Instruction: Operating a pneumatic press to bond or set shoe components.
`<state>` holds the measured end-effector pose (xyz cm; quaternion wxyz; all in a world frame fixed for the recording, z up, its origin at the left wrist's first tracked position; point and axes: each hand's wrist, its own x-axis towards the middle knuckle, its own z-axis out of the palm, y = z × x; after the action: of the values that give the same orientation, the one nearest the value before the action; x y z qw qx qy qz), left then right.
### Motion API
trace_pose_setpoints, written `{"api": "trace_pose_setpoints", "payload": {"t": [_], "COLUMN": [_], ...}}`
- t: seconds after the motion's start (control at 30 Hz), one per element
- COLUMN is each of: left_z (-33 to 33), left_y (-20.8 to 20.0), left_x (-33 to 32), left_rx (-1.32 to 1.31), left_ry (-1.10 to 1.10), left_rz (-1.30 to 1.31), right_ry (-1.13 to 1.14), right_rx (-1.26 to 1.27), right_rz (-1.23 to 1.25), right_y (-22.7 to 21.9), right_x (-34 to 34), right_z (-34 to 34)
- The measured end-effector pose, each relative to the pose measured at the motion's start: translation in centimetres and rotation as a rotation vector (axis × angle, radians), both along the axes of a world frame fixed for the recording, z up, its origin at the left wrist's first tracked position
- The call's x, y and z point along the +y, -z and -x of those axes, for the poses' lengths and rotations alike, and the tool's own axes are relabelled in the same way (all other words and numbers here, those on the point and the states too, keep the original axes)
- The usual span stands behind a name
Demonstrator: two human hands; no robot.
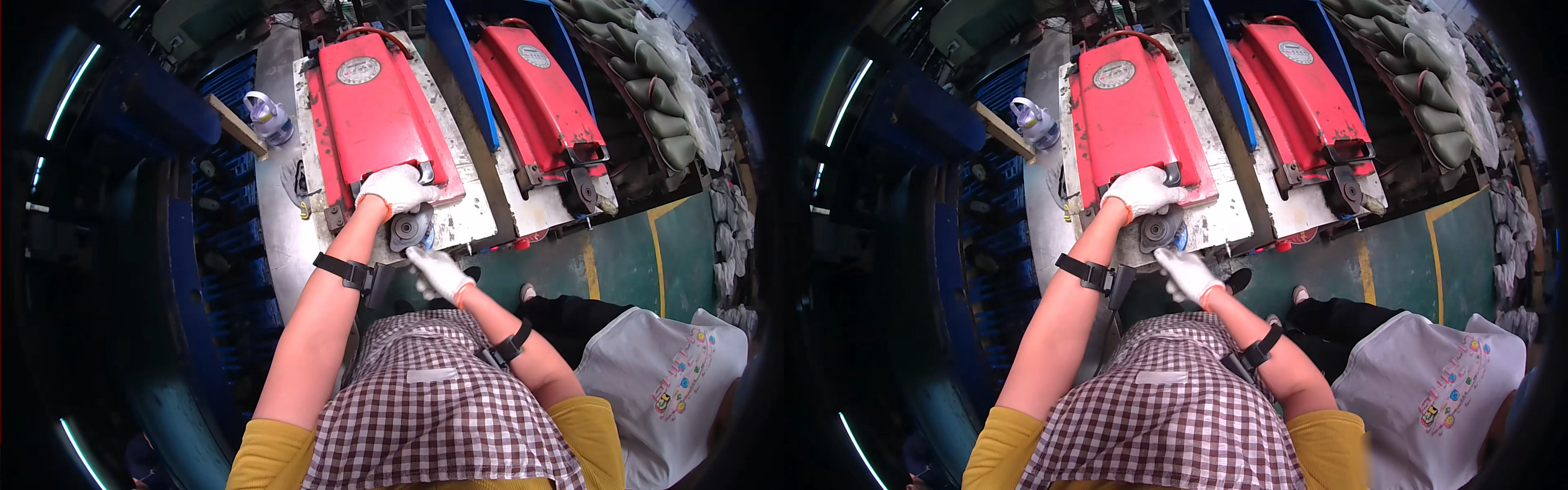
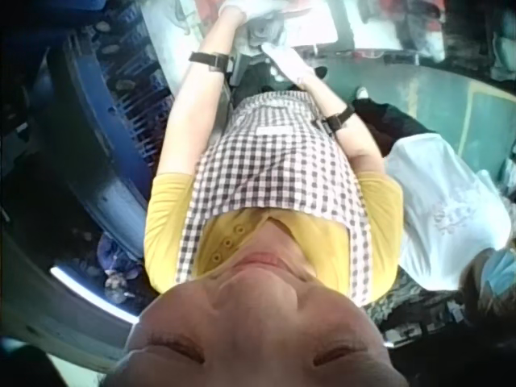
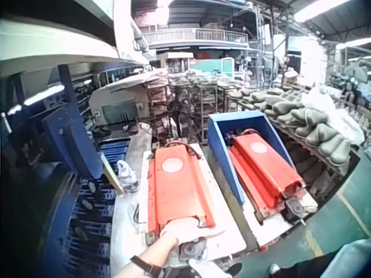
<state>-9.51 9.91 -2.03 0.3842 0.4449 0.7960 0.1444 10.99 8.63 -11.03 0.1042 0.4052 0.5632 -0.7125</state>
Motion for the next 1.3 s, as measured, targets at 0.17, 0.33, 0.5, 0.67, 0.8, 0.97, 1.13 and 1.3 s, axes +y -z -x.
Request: {"api": "trace_pose_setpoints", "payload": {"t": [0.17,0.33,0.5,0.67,0.8,0.97,1.13,1.3], "left_z": [-0.3,-1.2,-1.1,-0.7,0.1,1.8,3.2,3.9], "left_y": [-0.2,0.8,1.0,-3.6,-9.5,-14.5,-15.2,-13.4], "left_x": [0.0,-1.3,-3.2,-3.7,-3.7,-3.1,-3.3,-5.2], "left_rx": [0.076,0.449,0.509,0.506,0.564,0.89,1.143,1.154], "left_ry": [0.041,0.079,0.071,0.022,-0.059,-0.02,-0.044,-0.066], "left_rz": [-0.012,-0.222,-0.338,-0.408,-0.589,-0.844,-0.999,-0.975], "right_ry": [-0.585,-0.685,-0.55,-0.411,-0.265,0.003,-0.012,-0.254], "right_rx": [-0.098,-0.088,-0.068,0.072,0.192,0.286,0.067,-0.134], "right_rz": [0.128,-0.016,-0.164,-0.191,-0.187,-0.841,-1.29,-1.382], "right_y": [-0.2,-0.5,-3.2,-7.0,-6.7,-5.1,-3.1,-1.9], "right_x": [-2.2,-1.3,2.5,6.2,7.7,9.0,9.1,8.2], "right_z": [1.1,1.2,-0.4,-0.4,2.3,9.0,17.0,20.3]}}
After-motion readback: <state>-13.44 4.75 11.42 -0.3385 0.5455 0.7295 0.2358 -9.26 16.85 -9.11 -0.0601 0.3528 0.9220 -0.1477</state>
